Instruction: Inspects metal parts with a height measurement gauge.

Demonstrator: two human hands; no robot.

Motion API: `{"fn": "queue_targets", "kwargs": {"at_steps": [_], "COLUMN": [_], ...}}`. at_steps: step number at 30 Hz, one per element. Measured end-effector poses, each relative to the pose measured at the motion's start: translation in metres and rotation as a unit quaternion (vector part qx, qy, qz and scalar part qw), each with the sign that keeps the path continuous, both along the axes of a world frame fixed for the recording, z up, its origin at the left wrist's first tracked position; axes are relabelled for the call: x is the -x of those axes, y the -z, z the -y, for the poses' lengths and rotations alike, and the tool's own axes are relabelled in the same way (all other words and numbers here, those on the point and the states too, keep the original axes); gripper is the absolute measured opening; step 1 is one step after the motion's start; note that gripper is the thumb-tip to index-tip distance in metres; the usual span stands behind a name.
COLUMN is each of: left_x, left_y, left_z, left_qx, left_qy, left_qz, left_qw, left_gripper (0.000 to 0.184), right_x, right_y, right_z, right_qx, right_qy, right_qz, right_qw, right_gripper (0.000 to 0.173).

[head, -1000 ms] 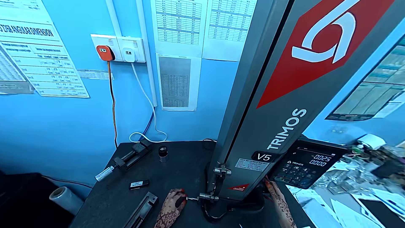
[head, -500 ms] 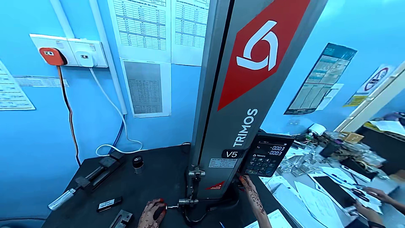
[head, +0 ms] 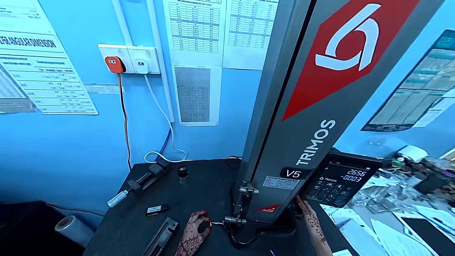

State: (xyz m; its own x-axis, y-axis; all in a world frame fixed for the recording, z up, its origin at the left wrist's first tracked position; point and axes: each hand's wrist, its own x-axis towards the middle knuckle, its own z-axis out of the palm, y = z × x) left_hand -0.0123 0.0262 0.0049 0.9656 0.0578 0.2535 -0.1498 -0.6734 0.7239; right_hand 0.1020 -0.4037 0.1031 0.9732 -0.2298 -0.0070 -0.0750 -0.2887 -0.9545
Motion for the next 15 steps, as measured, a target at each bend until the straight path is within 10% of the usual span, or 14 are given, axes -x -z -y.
{"fn": "queue_targets", "kwargs": {"at_steps": [15], "left_x": [0.0], "left_y": [0.001], "left_z": [0.0], "left_qx": [0.0], "left_qy": [-0.002], "left_qz": [-0.011], "left_qw": [1.0], "left_gripper": [0.029], "right_x": [0.007], "right_y": [0.015], "right_z": [0.013], "right_qx": [-0.119], "right_qy": [-0.021], "right_qz": [0.006], "right_qw": [0.993], "right_gripper": [0.049]}}
